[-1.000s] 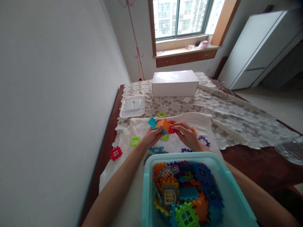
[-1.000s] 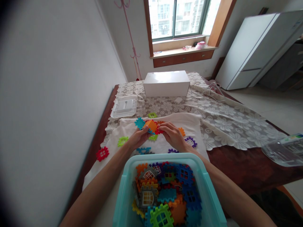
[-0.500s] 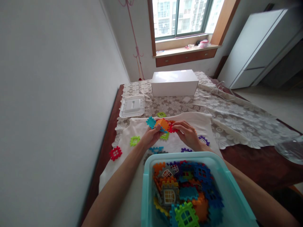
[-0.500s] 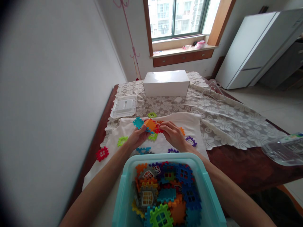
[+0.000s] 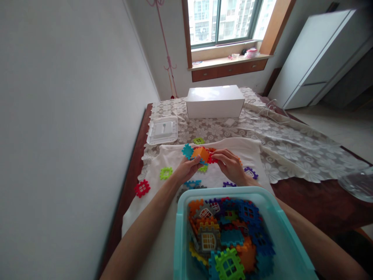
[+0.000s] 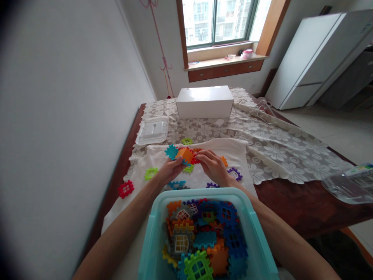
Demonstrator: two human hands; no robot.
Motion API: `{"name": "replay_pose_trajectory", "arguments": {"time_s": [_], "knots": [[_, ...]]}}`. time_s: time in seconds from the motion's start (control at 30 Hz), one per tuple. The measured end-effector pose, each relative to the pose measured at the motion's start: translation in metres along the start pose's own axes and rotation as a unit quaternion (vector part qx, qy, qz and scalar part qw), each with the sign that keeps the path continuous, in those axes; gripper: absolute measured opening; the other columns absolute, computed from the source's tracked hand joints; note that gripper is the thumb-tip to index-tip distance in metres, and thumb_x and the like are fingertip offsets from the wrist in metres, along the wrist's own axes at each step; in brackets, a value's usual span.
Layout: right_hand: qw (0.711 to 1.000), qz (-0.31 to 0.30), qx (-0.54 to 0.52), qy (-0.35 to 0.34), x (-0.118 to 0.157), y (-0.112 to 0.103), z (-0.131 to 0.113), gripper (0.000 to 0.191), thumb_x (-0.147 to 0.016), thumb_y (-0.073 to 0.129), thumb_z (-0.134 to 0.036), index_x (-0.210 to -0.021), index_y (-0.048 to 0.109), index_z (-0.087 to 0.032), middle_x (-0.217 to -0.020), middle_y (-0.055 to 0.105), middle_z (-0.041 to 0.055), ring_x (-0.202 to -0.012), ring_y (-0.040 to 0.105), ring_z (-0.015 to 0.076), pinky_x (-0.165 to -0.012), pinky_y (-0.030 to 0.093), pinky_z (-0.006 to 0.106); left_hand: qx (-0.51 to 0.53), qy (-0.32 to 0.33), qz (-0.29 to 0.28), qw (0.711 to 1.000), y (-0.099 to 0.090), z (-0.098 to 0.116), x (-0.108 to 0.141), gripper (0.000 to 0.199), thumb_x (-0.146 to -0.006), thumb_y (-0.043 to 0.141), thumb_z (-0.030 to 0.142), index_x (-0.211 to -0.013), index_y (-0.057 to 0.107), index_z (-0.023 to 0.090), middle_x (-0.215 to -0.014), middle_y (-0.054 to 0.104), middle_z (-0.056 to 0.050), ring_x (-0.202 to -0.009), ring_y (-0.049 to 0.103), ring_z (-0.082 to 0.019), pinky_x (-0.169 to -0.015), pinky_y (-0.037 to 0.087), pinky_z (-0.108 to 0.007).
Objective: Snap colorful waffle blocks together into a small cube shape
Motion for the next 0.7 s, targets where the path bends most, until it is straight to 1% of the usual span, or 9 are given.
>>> {"name": "replay_pose_trajectory", "arguments": {"time_s": [0.13, 0.2, 0.33, 0.47, 0.53, 0.57, 0.63, 0.7], "knots": [[1.000, -0.001, -0.004, 0.001, 0.000, 0.000, -0.001, 0.032, -0.110, 0.059, -0.013, -0.124, 0.079, -0.033, -0.116, 0.083, 0.0074, -0.111, 0.078, 0.0245, -0.093, 0.068, 0.041, 0.008, -0.029, -0.007, 1.000, 0.000, -0.003, 0.001, 0.048, -0.082, 0.099, 0.030, -0.123, 0.081, 0.013, -0.120, 0.083, -0.013, -0.107, 0.078, -0.027, -0.100, 0.062, -0.038], [1.000, -0.001, -0.004, 0.002, 0.000, 0.001, -0.001, 0.032, -0.110, 0.058, -0.013, -0.124, 0.079, -0.032, -0.115, 0.083, 0.0073, -0.111, 0.079, 0.0243, -0.093, 0.068, 0.041, 0.019, -0.033, -0.013, 0.999, 0.002, -0.003, 0.002, 0.045, -0.081, 0.100, 0.032, -0.117, 0.082, 0.013, -0.119, 0.084, -0.013, -0.108, 0.078, -0.027, -0.102, 0.062, -0.038], [1.000, -0.005, 0.003, -0.009, -0.001, 0.001, -0.004, 0.032, -0.110, 0.057, -0.011, -0.125, 0.078, -0.031, -0.114, 0.083, 0.0077, -0.108, 0.078, 0.0239, -0.092, 0.068, 0.040, 0.017, -0.040, -0.015, 0.999, 0.003, -0.003, 0.003, 0.045, -0.081, 0.100, 0.033, -0.118, 0.083, 0.013, -0.121, 0.083, -0.013, -0.113, 0.077, -0.028, -0.109, 0.060, -0.040], [1.000, -0.004, -0.007, -0.007, 0.000, 0.002, -0.003, 0.035, -0.110, 0.057, -0.011, -0.130, 0.075, -0.033, -0.116, 0.081, 0.0072, -0.112, 0.077, 0.0242, -0.095, 0.068, 0.040, 0.015, -0.041, -0.009, 0.999, 0.002, -0.005, 0.003, 0.043, -0.084, 0.098, 0.032, -0.119, 0.082, 0.011, -0.126, 0.082, -0.014, -0.120, 0.076, -0.029, -0.116, 0.057, -0.042], [1.000, 0.000, -0.025, 0.014, 0.003, 0.005, 0.001, 0.036, -0.110, 0.060, -0.014, -0.138, 0.071, -0.034, -0.123, 0.080, 0.0079, -0.117, 0.077, 0.0252, -0.099, 0.068, 0.042, 0.017, -0.031, -0.004, 0.999, 0.002, -0.004, 0.003, 0.046, -0.083, 0.098, 0.031, -0.122, 0.081, 0.012, -0.128, 0.082, -0.014, -0.121, 0.076, -0.030, -0.114, 0.058, -0.042], [0.999, 0.004, -0.037, 0.031, 0.005, 0.007, 0.003, 0.040, -0.109, 0.064, -0.017, -0.145, 0.067, -0.034, -0.129, 0.078, 0.0092, -0.123, 0.076, 0.0265, -0.103, 0.067, 0.044, 0.018, -0.023, -0.001, 1.000, 0.002, -0.003, 0.003, 0.049, -0.083, 0.098, 0.030, -0.125, 0.080, 0.012, -0.129, 0.082, -0.014, -0.122, 0.076, -0.030, -0.113, 0.059, -0.042], [0.995, 0.012, -0.067, 0.076, 0.009, 0.013, 0.010, 0.056, -0.105, 0.074, -0.024, -0.158, 0.057, -0.034, -0.147, 0.071, 0.0132, -0.135, 0.071, 0.0301, -0.110, 0.066, 0.049, 0.021, -0.002, 0.006, 1.000, 0.002, 0.000, 0.002, 0.053, -0.084, 0.097, 0.029, -0.132, 0.078, 0.015, -0.132, 0.082, -0.013, -0.125, 0.076, -0.031, -0.113, 0.059, -0.042], [0.986, 0.012, -0.105, 0.127, 0.015, 0.021, 0.018, 0.076, -0.101, 0.081, -0.030, -0.167, 0.045, -0.036, -0.164, 0.059, 0.0165, -0.141, 0.067, 0.0320, -0.113, 0.065, 0.052, 0.025, 0.019, 0.010, 0.999, 0.003, 0.004, 0.001, 0.058, -0.084, 0.097, 0.030, -0.137, 0.076, 0.018, -0.132, 0.082, -0.012, -0.127, 0.076, -0.030, -0.115, 0.058, -0.042]]}}
Point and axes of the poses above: each hand's wrist, its own x-axis away from the middle knuckle, its own y-axis out of the palm, z = x × y, the point moved 7 cm from there along -x, towards the middle knuckle
